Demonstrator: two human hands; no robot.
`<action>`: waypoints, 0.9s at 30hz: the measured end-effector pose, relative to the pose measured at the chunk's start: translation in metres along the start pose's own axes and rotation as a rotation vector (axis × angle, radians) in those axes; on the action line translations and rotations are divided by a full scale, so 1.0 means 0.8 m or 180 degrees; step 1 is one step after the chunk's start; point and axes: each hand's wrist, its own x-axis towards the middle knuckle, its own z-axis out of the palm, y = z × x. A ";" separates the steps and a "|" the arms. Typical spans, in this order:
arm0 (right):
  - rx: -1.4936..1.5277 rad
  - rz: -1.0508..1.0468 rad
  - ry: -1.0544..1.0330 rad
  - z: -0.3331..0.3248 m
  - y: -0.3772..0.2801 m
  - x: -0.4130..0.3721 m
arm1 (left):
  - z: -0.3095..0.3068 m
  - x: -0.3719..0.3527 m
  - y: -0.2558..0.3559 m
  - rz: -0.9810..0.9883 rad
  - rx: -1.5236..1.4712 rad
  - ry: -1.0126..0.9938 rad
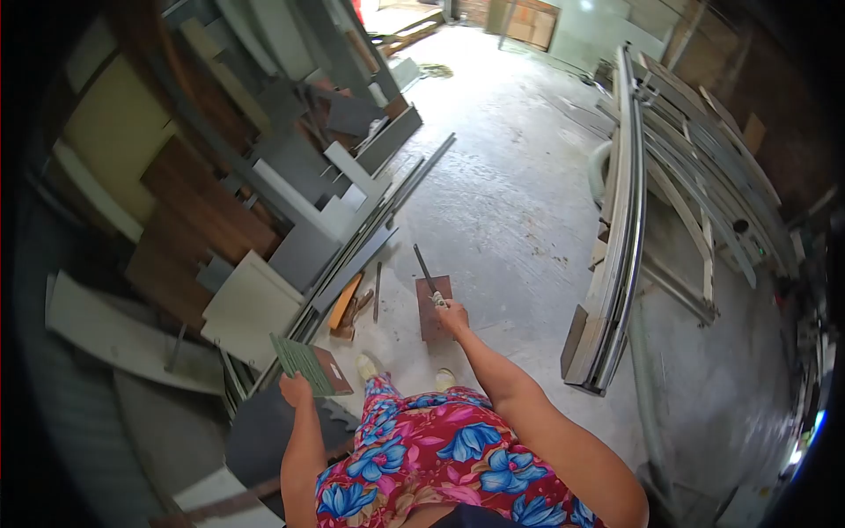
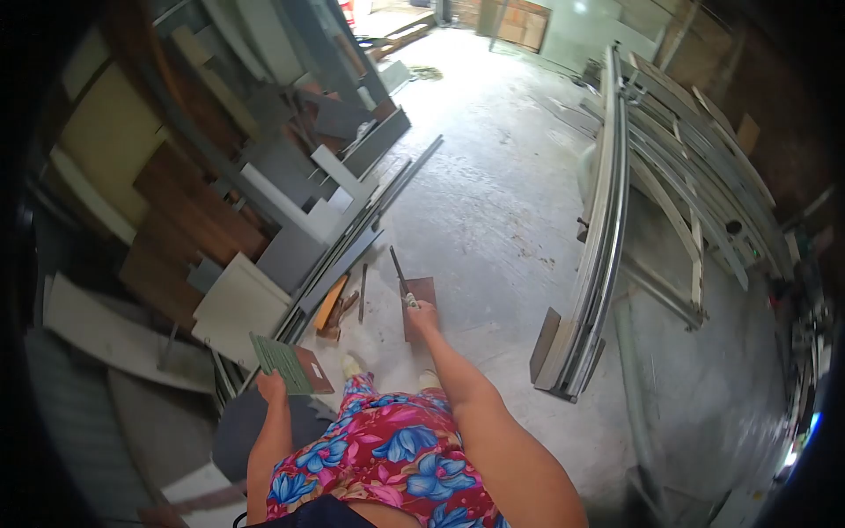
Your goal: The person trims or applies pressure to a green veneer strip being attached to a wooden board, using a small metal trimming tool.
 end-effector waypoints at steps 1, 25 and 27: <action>0.0058 0.0249 0.0004 -0.002 -0.002 0.006 | 0.008 0.028 0.008 0.0112 0.0046 -0.0057; 0.0774 0.2052 0.1349 0.069 0.009 -0.106 | 0.012 0.276 0.170 0.1738 0.0498 -0.0347; 0.0821 0.2042 0.1339 0.076 0.005 -0.111 | 0.017 0.280 0.174 0.1752 0.0512 -0.0482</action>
